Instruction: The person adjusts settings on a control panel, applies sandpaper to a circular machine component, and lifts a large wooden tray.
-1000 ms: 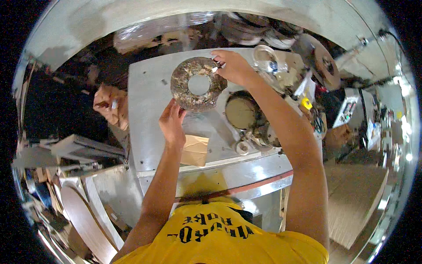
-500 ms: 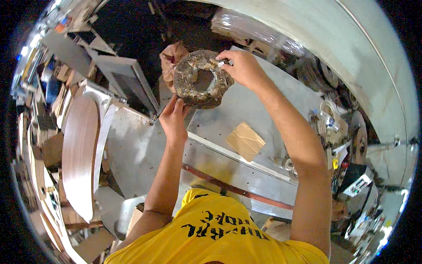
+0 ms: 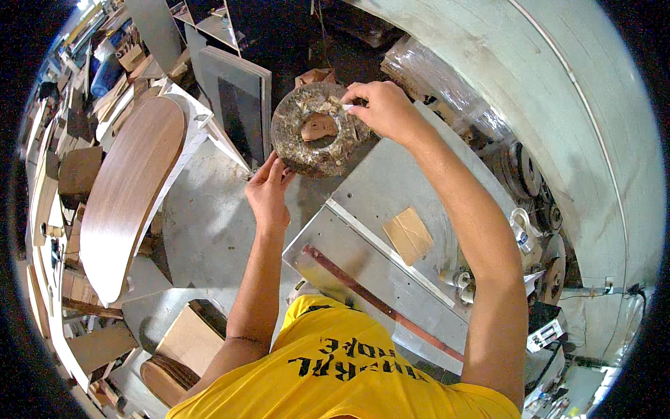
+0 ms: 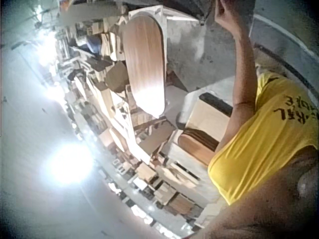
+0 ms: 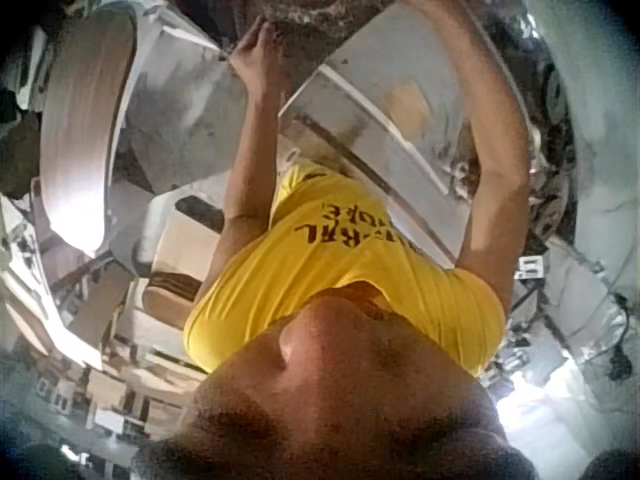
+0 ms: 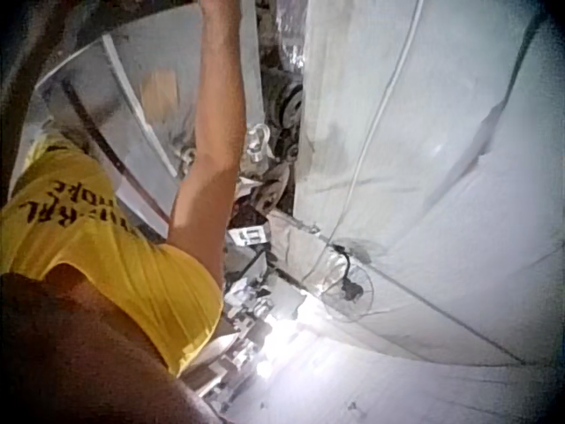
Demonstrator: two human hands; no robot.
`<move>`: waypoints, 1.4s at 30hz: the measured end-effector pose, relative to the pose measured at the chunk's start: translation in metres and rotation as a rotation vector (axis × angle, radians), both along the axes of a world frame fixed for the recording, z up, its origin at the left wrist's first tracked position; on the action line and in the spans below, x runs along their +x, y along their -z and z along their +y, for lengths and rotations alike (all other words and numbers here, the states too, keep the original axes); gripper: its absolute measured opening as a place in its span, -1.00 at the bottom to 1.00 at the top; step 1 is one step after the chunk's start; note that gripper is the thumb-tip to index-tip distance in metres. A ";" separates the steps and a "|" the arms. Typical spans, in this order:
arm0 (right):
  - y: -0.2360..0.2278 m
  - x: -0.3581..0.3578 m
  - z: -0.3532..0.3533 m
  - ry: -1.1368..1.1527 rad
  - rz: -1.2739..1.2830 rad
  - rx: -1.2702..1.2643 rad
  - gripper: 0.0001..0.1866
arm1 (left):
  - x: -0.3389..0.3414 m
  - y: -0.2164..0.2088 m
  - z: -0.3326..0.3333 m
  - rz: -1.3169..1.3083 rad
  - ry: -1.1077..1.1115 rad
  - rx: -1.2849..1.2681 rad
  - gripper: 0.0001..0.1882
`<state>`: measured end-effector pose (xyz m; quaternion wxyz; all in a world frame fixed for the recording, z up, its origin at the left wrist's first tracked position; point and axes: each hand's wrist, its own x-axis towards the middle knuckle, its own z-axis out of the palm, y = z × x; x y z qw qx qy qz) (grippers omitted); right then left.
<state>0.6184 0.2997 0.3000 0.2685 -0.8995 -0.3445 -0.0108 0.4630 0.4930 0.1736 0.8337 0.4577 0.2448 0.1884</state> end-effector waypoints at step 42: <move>-0.010 -0.020 0.036 0.154 0.047 0.150 -0.75 | -0.020 0.008 0.021 -0.040 -0.016 -0.015 -0.61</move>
